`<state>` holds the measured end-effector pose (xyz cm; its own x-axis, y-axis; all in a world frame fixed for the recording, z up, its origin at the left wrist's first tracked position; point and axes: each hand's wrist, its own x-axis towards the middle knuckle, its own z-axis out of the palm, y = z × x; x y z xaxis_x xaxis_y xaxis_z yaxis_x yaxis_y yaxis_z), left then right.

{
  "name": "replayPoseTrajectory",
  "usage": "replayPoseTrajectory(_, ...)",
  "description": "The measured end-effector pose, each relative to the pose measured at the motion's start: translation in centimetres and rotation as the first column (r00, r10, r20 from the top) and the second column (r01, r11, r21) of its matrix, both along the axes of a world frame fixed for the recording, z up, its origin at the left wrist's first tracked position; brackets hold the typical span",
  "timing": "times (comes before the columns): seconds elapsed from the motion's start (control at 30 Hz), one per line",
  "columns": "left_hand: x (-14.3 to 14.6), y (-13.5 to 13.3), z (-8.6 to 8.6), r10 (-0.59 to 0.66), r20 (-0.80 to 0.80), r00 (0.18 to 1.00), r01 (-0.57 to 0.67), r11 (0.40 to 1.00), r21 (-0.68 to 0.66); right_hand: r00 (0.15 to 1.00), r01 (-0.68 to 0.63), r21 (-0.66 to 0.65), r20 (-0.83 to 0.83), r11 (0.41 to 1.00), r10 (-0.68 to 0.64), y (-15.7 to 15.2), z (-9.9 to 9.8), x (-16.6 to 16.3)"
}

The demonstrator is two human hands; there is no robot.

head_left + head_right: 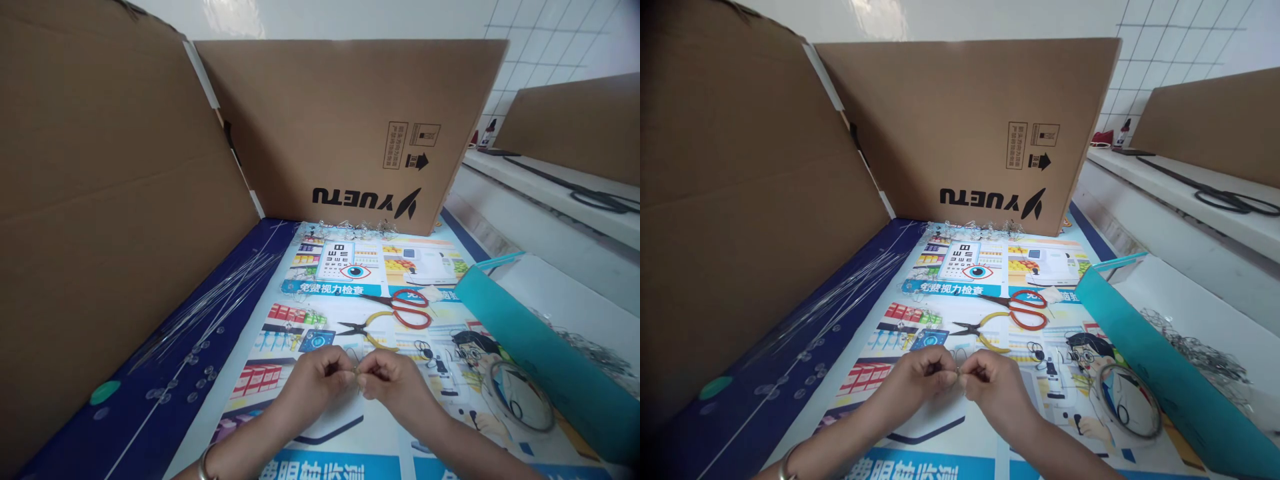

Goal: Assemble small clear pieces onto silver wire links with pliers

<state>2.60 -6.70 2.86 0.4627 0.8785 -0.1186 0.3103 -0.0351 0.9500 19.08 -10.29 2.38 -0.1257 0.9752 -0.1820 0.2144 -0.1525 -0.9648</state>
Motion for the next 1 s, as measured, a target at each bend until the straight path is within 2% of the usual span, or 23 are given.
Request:
replayPoseTrajectory(0.13, 0.2, -0.1, -0.8, 0.024, 0.123, 0.992, -0.005, 0.988, -0.152, 0.987, 0.007, -0.050, -0.162, 0.999, -0.015, 0.0, -0.7, -0.2)
replayPoseTrajectory(0.4, 0.4, -0.2, -0.8, 0.055, 0.288, 0.956, 0.028, 0.961, -0.276, 0.982, 0.029, -0.060, -0.182, 0.998, -0.039, -0.1, -0.7, -0.4)
replayPoseTrajectory(0.67, 0.3, -0.3, -0.8, 0.042, 0.306, 0.951, 0.049, 0.958, -0.283, 0.968, 0.042, -0.030, -0.247, 0.999, -0.048, -0.3, -1.1, -0.5)
replayPoseTrajectory(0.9, 0.4, -0.5, -1.2, 0.022, 0.325, 0.946, 0.063, 0.966, -0.250, 0.978, 0.046, -0.042, -0.202, 0.998, -0.053, -0.4, -0.2, -0.6)
replayPoseTrajectory(1.0, 0.2, -0.2, -1.1, -0.006, 0.291, 0.957, 0.070, 0.975, -0.211, 0.983, 0.009, -0.062, -0.185, 0.998, -0.020, 0.0, 0.0, -0.4)
